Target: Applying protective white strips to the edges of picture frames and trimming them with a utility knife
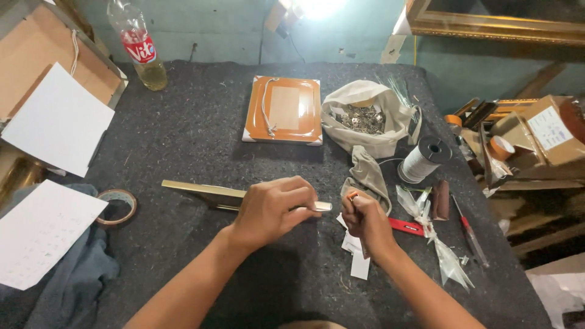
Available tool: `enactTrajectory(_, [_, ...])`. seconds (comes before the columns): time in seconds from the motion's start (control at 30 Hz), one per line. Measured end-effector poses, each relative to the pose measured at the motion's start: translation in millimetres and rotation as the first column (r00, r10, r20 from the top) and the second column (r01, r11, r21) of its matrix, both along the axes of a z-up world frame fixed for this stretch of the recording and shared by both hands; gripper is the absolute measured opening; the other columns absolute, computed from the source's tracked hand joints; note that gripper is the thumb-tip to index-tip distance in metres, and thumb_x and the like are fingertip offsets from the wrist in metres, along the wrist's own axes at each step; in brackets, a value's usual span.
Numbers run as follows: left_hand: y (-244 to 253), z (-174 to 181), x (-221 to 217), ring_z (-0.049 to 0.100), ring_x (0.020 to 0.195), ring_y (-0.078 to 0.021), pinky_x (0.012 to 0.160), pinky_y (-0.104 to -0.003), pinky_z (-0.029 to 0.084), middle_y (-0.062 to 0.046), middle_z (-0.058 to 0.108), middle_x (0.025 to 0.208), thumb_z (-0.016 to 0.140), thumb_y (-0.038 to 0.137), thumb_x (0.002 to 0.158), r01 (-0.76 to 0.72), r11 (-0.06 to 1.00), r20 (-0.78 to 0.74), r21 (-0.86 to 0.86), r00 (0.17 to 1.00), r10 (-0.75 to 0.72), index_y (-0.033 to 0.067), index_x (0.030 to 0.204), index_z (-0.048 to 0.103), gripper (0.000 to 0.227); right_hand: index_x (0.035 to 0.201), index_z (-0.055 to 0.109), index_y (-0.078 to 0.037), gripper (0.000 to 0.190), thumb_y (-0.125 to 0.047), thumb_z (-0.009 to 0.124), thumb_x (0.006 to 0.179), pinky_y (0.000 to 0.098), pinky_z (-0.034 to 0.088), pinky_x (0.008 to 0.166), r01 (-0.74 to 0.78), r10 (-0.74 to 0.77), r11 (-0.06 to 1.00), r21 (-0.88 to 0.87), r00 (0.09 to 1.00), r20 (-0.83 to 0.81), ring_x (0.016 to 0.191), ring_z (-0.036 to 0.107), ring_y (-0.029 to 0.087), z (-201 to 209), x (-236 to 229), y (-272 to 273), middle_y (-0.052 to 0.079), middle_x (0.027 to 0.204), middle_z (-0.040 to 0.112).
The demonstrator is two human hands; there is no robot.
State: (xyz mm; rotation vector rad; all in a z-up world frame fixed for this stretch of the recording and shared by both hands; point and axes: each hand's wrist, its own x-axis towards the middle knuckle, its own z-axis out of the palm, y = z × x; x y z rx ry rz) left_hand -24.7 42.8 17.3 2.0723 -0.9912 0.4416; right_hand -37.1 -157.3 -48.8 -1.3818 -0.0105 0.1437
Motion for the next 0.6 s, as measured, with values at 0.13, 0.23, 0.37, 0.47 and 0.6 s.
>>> enactTrajectory(0.13, [-3.7,3.3,14.0,0.063,0.065,-0.0229,0.053,-0.030,0.048,0.002,0.061,0.071,0.068,0.021,0.071,0.040,0.998,-0.040,-0.045,0.998,-0.042,0.0157,0.065,0.054,0.015,0.060,0.037,-0.009,0.032,-0.032,0.040,0.082,0.0182,0.013,0.031,0.003,-0.003,1.000,0.010,0.997,0.082,0.040,0.017,0.007,7.0,8.4,1.8,-0.003,0.049,0.019])
enactTrajectory(0.23, [-5.0,7.9,19.4,0.063,0.062,-0.0242,0.052,-0.032,0.048,0.001,0.062,0.067,0.072,0.014,0.065,0.024,0.998,-0.084,-0.052,0.996,-0.028,0.0139,0.063,0.055,0.017,0.060,0.035,-0.010,0.025,-0.029,0.040,0.076,0.0188,0.014,0.030,0.013,-0.015,0.997,0.070,1.000,0.027,0.040,0.020,0.008,1.9,18.2,-5.5,-0.002,0.049,0.020])
enactTrajectory(0.37, [-5.5,10.8,24.8,0.064,0.062,-0.0240,0.053,-0.031,0.049,0.000,0.063,0.065,0.074,0.014,0.063,0.012,0.999,-0.127,-0.048,0.992,-0.018,0.0140,0.062,0.058,0.016,0.074,0.036,-0.011,0.025,-0.036,0.038,0.075,0.0180,0.016,0.032,-0.050,0.053,0.988,0.145,0.998,-0.020,0.044,0.020,0.006,5.8,18.3,-4.0,-0.002,0.057,0.021])
enactTrajectory(0.47, [-6.5,11.3,31.0,0.064,0.062,-0.0234,0.053,-0.031,0.049,0.000,0.063,0.064,0.075,0.015,0.062,0.012,0.998,-0.145,-0.060,0.989,-0.021,0.0142,0.061,0.059,0.016,0.093,0.044,-0.005,0.029,-0.029,0.044,0.077,0.0191,0.027,0.034,-0.043,0.042,0.999,0.021,0.998,0.054,0.048,0.028,0.006,19.6,17.9,2.0,0.005,0.071,0.036])
enactTrajectory(0.6, [-7.1,9.2,41.2,0.065,0.064,-0.0237,0.054,-0.032,0.049,0.000,0.064,0.064,0.076,0.016,0.060,0.009,0.999,-0.163,-0.052,0.987,-0.017,0.0152,0.061,0.060,0.015,0.089,0.058,0.003,0.017,-0.010,0.058,0.078,0.0180,0.026,0.027,0.038,-0.017,0.985,-0.171,0.992,0.126,0.036,0.030,0.008,22.5,31.1,1.5,0.002,0.048,0.034])
